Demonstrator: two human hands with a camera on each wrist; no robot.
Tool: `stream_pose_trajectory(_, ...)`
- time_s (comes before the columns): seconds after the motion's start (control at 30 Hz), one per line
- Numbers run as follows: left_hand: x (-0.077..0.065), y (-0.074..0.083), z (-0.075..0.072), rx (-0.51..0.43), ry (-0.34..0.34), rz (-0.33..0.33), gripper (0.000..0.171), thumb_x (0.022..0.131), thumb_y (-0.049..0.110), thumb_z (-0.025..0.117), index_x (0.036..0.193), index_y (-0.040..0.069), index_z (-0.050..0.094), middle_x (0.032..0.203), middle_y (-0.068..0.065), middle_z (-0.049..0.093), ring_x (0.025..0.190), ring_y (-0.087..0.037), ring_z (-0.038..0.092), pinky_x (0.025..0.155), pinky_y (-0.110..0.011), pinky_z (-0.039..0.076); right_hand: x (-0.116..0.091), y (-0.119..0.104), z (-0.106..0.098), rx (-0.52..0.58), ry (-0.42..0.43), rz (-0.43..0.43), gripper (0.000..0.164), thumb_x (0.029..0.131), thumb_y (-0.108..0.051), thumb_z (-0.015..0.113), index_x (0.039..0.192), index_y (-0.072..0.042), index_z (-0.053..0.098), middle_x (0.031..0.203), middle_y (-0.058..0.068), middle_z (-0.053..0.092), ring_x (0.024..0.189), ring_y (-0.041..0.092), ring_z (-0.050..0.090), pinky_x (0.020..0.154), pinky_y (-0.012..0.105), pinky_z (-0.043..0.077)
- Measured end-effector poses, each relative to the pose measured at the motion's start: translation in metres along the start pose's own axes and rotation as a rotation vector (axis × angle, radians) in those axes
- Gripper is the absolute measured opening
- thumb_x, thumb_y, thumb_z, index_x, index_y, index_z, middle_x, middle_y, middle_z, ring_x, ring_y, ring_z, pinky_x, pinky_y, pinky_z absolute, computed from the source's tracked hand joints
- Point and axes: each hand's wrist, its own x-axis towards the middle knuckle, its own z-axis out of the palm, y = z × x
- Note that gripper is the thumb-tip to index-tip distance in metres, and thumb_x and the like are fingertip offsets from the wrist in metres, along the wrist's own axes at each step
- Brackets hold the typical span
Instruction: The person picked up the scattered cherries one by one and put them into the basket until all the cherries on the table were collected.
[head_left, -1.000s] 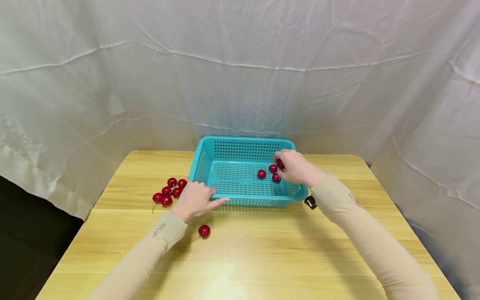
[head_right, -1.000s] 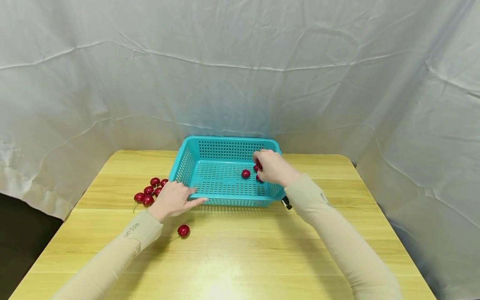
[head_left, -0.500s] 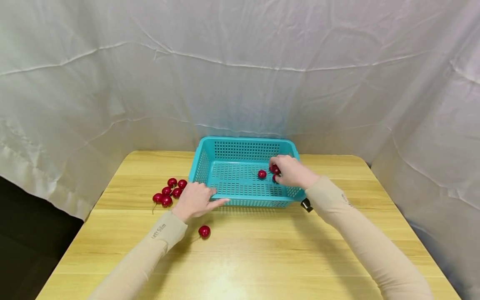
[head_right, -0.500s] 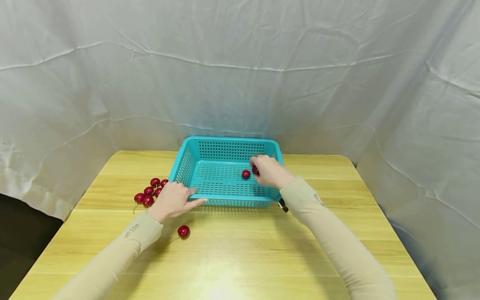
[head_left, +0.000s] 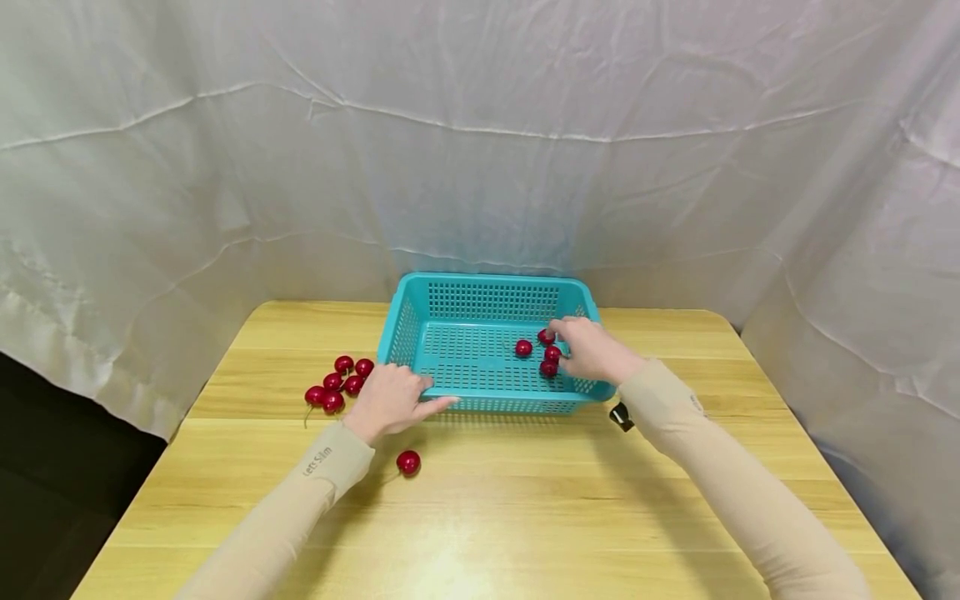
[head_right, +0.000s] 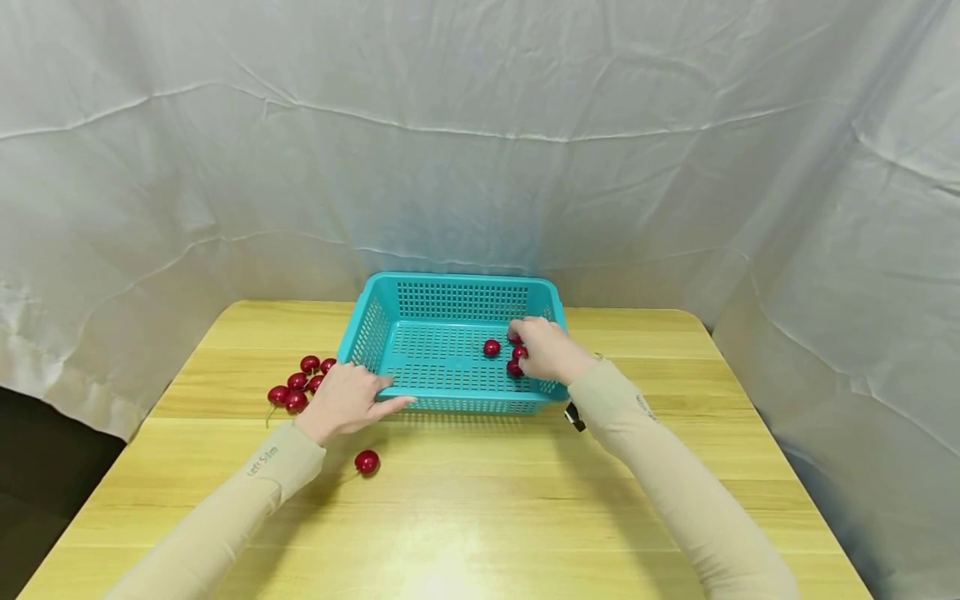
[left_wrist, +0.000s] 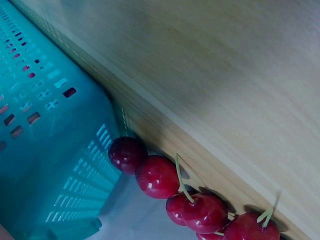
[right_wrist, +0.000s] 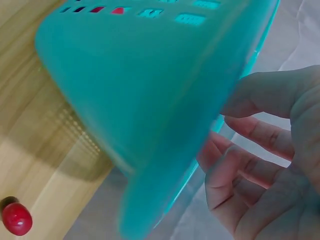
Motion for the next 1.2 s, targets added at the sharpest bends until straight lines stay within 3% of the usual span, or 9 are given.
stream_pose_trajectory(0.27,0.0,0.0,0.001,-0.01,0.009,-0.004,0.063,0.092,0.064,0.058,0.057,0.023,0.025,0.049,0.01,0.014,0.043,-0.005,0.012,0.045,-0.02,0.012,-0.013,0.011,0.004,0.006,0.036,-0.001,0.038,0.084,-0.004,0.071,0.121,0.003,0.062,0.12,0.02,0.067,0.106,0.033,0.063,0.095,0.049,0.055)
stream_pose_trajectory(0.5,0.0,-0.002,0.005,-0.003,0.031,0.008,0.066,0.096,0.077,0.029,0.058,0.023,0.023,0.05,0.01,0.012,0.045,-0.005,0.012,0.045,-0.02,0.011,-0.024,0.025,0.012,0.045,0.129,0.01,0.033,0.085,-0.002,0.071,0.117,0.003,0.064,0.12,0.022,0.062,0.108,0.039,0.061,0.096,0.054,0.053)
stream_pose_trajectory(0.57,0.0,-0.002,0.005,-0.006,0.03,0.007,0.067,0.096,0.078,0.027,0.058,0.023,0.024,0.05,0.01,0.013,0.044,-0.005,0.013,0.045,-0.02,0.011,-0.027,0.028,0.014,0.057,0.17,0.01,0.032,0.084,-0.002,0.07,0.116,0.003,0.065,0.121,0.023,0.061,0.111,0.042,0.059,0.098,0.056,0.051)
stream_pose_trajectory(0.77,0.0,-0.002,0.005,-0.003,0.015,-0.005,0.065,0.095,0.073,0.04,0.058,0.023,0.024,0.05,0.01,0.013,0.045,-0.006,0.013,0.045,-0.02,0.012,-0.037,0.039,0.018,0.101,0.25,0.01,0.037,0.085,0.0,0.069,0.121,0.006,0.062,0.125,0.026,0.059,0.117,0.046,0.057,0.101,0.06,0.048)
stream_pose_trajectory(1.0,0.0,-0.002,0.004,-0.006,0.008,-0.007,0.065,0.095,0.074,0.04,0.058,0.023,0.024,0.05,0.01,0.014,0.045,-0.005,0.013,0.045,-0.02,0.012,-0.051,0.052,0.021,0.28,0.294,0.037,0.049,0.09,0.001,0.062,0.136,0.008,0.05,0.134,0.029,0.054,0.12,0.046,0.056,0.097,0.061,0.051)
stream_pose_trajectory(1.2,0.001,-0.001,0.004,-0.004,-0.002,-0.013,0.064,0.093,0.067,0.054,0.058,0.023,0.023,0.05,0.01,0.013,0.045,-0.005,0.012,0.045,-0.021,0.012,-0.062,0.067,0.025,0.442,0.313,0.117,0.048,0.099,-0.007,0.057,0.144,0.005,0.043,0.144,0.03,0.046,0.128,0.048,0.048,0.101,0.063,0.048)
